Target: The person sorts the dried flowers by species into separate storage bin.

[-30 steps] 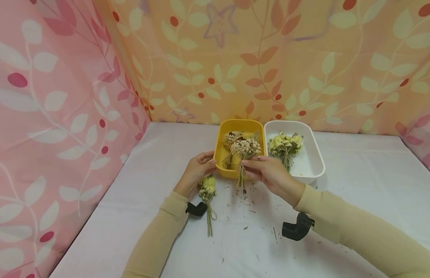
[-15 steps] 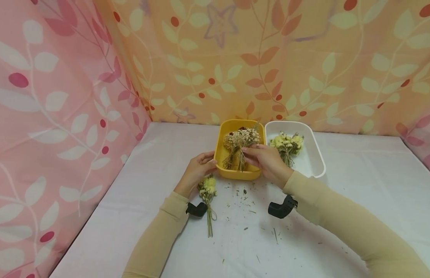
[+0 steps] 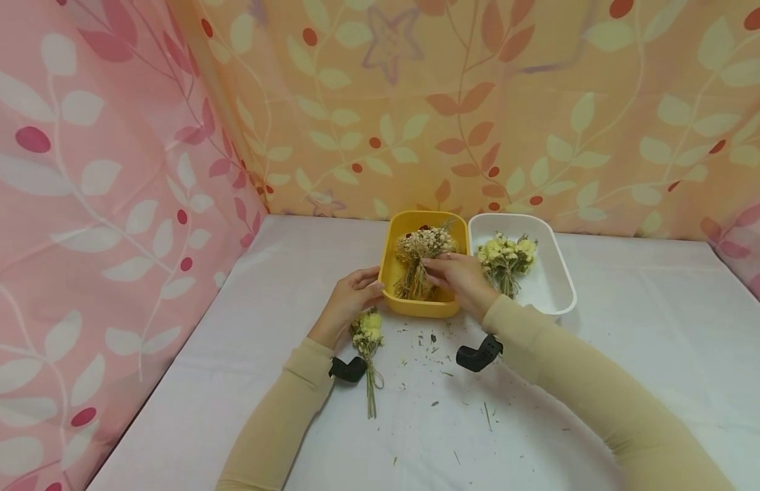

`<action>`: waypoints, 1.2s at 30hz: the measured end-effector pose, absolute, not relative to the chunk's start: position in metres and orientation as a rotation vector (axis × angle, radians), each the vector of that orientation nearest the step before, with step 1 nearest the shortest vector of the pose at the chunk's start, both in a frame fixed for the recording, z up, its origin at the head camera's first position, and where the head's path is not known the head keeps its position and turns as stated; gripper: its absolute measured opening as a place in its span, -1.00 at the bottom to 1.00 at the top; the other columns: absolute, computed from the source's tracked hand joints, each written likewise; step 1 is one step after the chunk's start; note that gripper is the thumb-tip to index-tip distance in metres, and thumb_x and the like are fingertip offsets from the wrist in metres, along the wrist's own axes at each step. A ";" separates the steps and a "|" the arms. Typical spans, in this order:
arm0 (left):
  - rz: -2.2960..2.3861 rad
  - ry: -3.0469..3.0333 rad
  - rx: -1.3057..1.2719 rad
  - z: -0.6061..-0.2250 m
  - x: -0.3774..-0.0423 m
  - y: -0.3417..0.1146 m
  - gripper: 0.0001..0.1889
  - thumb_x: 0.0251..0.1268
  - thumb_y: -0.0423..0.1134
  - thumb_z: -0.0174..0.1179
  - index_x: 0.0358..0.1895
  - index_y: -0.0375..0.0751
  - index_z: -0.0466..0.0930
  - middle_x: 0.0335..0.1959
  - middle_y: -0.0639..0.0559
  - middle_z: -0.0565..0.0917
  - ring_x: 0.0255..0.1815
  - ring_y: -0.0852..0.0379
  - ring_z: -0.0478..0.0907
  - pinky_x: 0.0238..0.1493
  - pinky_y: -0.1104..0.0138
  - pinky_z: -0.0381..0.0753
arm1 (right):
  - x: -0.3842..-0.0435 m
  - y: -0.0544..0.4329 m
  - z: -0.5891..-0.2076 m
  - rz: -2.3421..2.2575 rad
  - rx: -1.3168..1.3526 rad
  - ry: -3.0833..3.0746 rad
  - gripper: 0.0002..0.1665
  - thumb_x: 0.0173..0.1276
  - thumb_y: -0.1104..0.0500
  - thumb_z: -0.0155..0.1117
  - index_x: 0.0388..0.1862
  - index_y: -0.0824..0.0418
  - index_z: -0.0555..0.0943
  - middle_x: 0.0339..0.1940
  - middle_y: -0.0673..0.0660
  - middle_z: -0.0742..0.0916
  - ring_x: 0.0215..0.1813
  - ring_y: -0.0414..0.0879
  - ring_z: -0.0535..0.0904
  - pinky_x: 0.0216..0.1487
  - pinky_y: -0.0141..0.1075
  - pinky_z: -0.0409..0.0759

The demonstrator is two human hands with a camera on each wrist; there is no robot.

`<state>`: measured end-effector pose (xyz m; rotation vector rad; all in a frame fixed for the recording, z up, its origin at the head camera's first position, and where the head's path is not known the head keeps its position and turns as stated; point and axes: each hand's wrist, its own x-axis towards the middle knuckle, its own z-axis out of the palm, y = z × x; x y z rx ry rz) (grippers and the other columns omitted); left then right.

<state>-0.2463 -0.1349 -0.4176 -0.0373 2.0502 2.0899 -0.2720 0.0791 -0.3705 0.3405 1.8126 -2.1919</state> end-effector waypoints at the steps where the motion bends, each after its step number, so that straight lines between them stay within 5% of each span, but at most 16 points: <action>1: 2.087 2.052 -0.039 -0.417 -0.246 -0.135 -0.48 0.46 -0.36 0.14 0.44 -0.25 0.35 0.41 -0.23 0.46 0.34 -0.19 0.50 0.26 0.17 0.65 | -0.273 0.078 -0.372 -2.184 0.338 1.826 -0.82 0.40 0.34 0.28 -0.06 0.37 0.56 -0.30 -0.02 0.70 -0.31 -0.29 0.68 -0.15 -0.49 0.75; 5: 2.074 2.062 -0.058 -0.417 -0.247 -0.134 -0.50 0.46 -0.34 0.15 0.43 -0.22 0.38 0.39 -0.20 0.49 0.33 -0.15 0.52 0.24 0.19 0.66 | -0.277 0.073 -0.376 -2.151 0.330 1.874 -0.64 0.41 0.37 0.25 0.14 0.45 0.49 -0.06 0.12 0.63 -0.22 -0.25 0.66 -0.11 -0.49 0.75; 12: 2.077 2.055 -0.054 -0.418 -0.248 -0.134 -0.49 0.46 -0.36 0.14 0.44 -0.23 0.36 0.40 -0.22 0.47 0.34 -0.17 0.51 0.30 0.11 0.62 | -0.282 0.067 -0.379 -2.124 0.336 1.917 -0.86 0.41 0.38 0.24 -0.27 0.28 0.44 -0.16 0.10 0.58 -0.20 -0.21 0.65 -0.10 -0.47 0.75; 24: 2.057 2.090 -0.076 -0.416 -0.246 -0.134 -0.49 0.45 -0.33 0.16 0.43 -0.21 0.38 0.40 -0.16 0.49 0.27 -0.14 0.58 0.27 0.14 0.64 | -0.290 0.068 -0.388 -2.096 0.420 1.918 -0.76 0.40 0.39 0.24 -0.41 0.24 0.40 -0.25 0.06 0.55 -0.34 -0.24 0.62 -0.23 -0.48 0.75; 31: 2.062 2.082 -0.065 -0.417 -0.247 -0.135 -0.48 0.46 -0.33 0.16 0.44 -0.21 0.37 0.40 -0.18 0.48 0.28 -0.14 0.56 0.28 0.13 0.64 | -0.292 0.068 -0.391 -2.034 0.409 1.983 -0.80 0.44 0.37 0.20 -0.37 0.23 0.40 -0.20 0.09 0.58 -0.35 -0.24 0.63 -0.15 -0.42 0.77; 36: 2.076 2.066 -0.044 -0.419 -0.247 -0.136 -0.47 0.46 -0.34 0.16 0.45 -0.24 0.35 0.40 -0.23 0.47 0.31 -0.17 0.53 0.30 0.10 0.62 | -0.292 0.067 -0.392 -2.020 0.414 2.020 -0.92 0.47 0.34 0.18 -0.11 0.32 0.51 -0.11 0.11 0.59 -0.27 -0.21 0.63 -0.11 -0.42 0.77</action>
